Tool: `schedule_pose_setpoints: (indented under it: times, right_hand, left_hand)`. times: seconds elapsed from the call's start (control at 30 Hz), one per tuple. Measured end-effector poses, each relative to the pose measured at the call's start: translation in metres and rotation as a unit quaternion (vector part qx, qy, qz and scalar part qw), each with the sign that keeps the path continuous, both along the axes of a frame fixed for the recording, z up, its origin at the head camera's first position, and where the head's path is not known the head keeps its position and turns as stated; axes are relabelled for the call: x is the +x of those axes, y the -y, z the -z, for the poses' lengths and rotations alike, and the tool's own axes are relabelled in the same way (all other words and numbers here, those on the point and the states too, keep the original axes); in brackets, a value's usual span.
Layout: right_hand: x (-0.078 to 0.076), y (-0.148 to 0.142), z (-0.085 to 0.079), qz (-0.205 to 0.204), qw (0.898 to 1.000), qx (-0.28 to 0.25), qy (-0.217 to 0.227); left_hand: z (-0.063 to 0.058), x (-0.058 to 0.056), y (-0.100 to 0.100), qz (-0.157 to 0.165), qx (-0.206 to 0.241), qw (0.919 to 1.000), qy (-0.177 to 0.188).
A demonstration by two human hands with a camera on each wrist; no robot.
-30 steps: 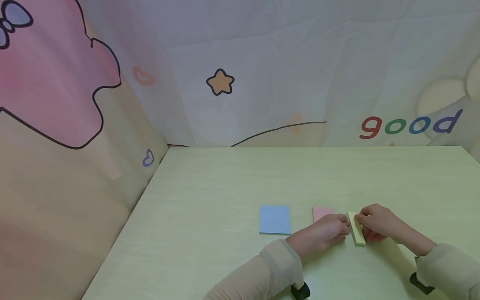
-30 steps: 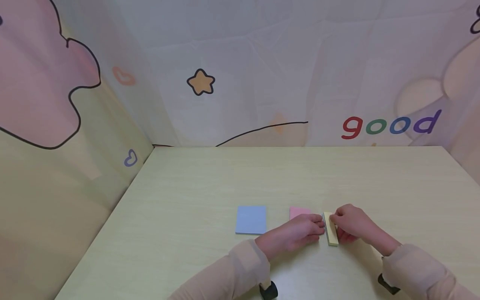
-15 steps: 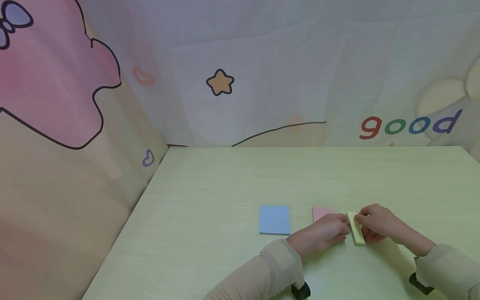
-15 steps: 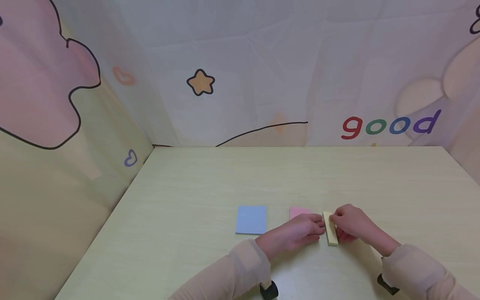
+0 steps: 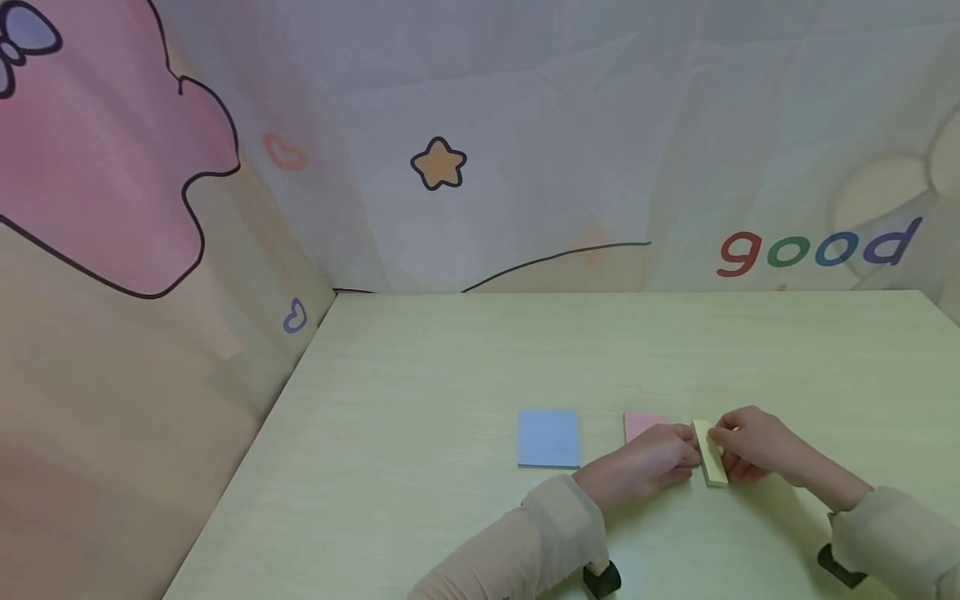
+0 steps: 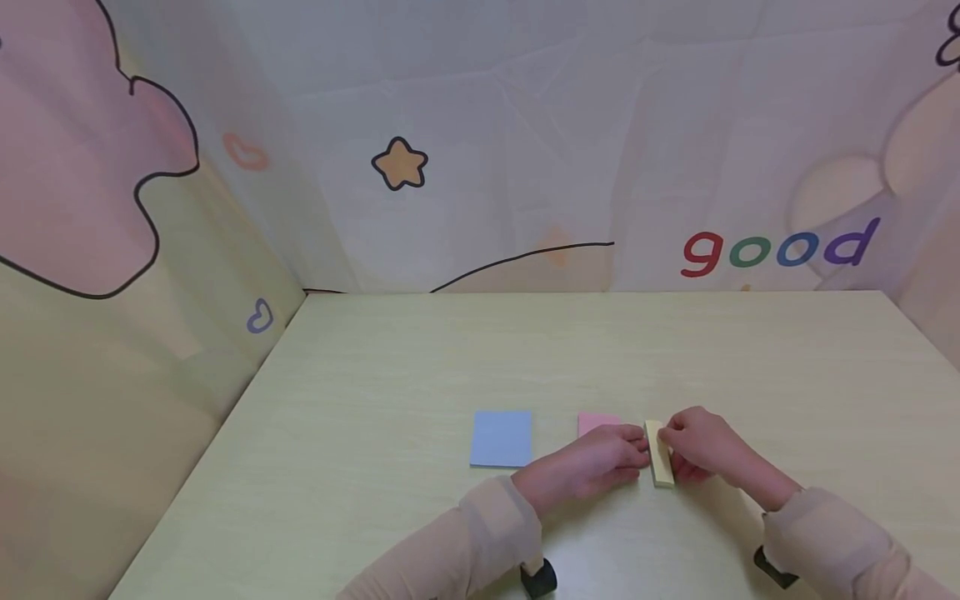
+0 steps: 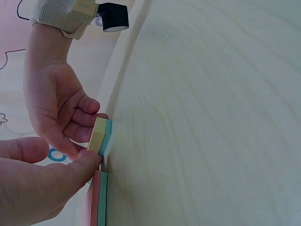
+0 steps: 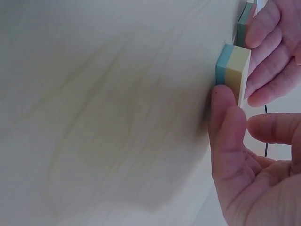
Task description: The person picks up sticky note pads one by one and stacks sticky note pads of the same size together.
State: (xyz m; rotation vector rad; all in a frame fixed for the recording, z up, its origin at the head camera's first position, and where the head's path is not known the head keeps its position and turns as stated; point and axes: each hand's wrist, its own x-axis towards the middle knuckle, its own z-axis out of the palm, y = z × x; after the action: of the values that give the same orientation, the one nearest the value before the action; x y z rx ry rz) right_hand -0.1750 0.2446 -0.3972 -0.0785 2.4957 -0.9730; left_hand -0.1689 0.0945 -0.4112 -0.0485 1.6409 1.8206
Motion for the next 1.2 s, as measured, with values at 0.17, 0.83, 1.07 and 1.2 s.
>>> schedule_pose_setpoints:
  times: [0.17, 0.83, 1.07, 1.2]
  right_hand:
    - [-0.0004, -0.0004, -0.0013, 0.004, 1.000, -0.004, -0.001]
    - [-0.0045, -0.0012, -0.0005, 0.013, 0.999, -0.029, 0.020]
    - [-0.0045, -0.0017, 0.0004, 0.014, 0.999, -0.029, 0.020]
    - [-0.0036, -0.0017, 0.0003, 0.018, 0.999, -0.033, 0.024]
  left_hand:
    - [-0.0017, -0.0010, -0.0020, -0.009, 0.007, 0.9999, 0.008]
    - [-0.0009, -0.0075, -0.0052, -0.040, -0.001, 0.9991, 0.014]
    - [-0.0012, -0.0074, -0.0049, -0.036, -0.002, 0.9993, 0.011]
    - [0.0001, -0.0083, -0.0054, -0.037, -0.003, 0.9993, 0.010]
